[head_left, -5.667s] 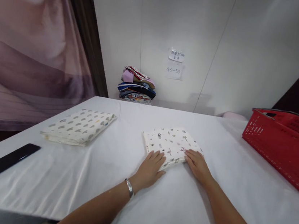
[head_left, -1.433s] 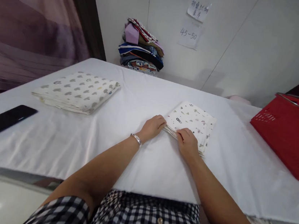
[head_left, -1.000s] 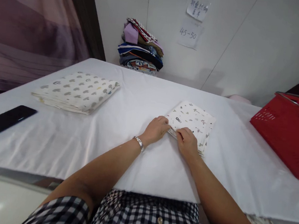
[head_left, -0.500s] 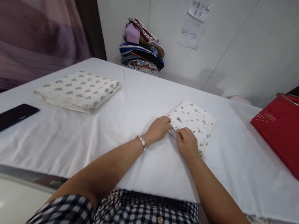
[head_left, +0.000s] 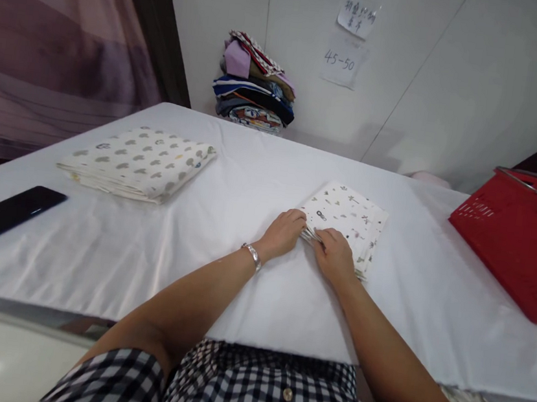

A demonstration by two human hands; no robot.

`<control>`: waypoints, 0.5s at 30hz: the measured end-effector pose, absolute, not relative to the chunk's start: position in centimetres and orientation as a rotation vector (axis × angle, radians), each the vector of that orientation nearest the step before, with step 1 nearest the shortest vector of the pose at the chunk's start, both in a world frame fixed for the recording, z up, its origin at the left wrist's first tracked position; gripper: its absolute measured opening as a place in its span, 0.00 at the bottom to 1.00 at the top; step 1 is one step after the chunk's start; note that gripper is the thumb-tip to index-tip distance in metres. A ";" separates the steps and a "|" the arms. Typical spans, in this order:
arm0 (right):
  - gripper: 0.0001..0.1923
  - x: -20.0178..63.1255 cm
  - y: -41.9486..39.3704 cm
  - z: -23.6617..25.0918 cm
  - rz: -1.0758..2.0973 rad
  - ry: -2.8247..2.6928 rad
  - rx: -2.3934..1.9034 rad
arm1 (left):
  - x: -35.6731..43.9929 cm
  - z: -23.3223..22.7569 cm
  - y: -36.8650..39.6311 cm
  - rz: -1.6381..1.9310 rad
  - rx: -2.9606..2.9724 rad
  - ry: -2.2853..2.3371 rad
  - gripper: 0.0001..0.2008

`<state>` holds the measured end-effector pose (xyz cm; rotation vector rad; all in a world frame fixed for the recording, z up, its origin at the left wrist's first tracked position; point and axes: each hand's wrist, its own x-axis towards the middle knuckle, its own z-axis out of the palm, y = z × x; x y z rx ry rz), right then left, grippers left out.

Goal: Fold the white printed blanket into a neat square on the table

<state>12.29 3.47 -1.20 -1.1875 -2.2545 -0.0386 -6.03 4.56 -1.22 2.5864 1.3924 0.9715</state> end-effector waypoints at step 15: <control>0.13 12.5 3.7 -1.1 0.052 -2.211 -1.186 | -6.7 -1.1 4.2 0.994 2.447 1.276 0.08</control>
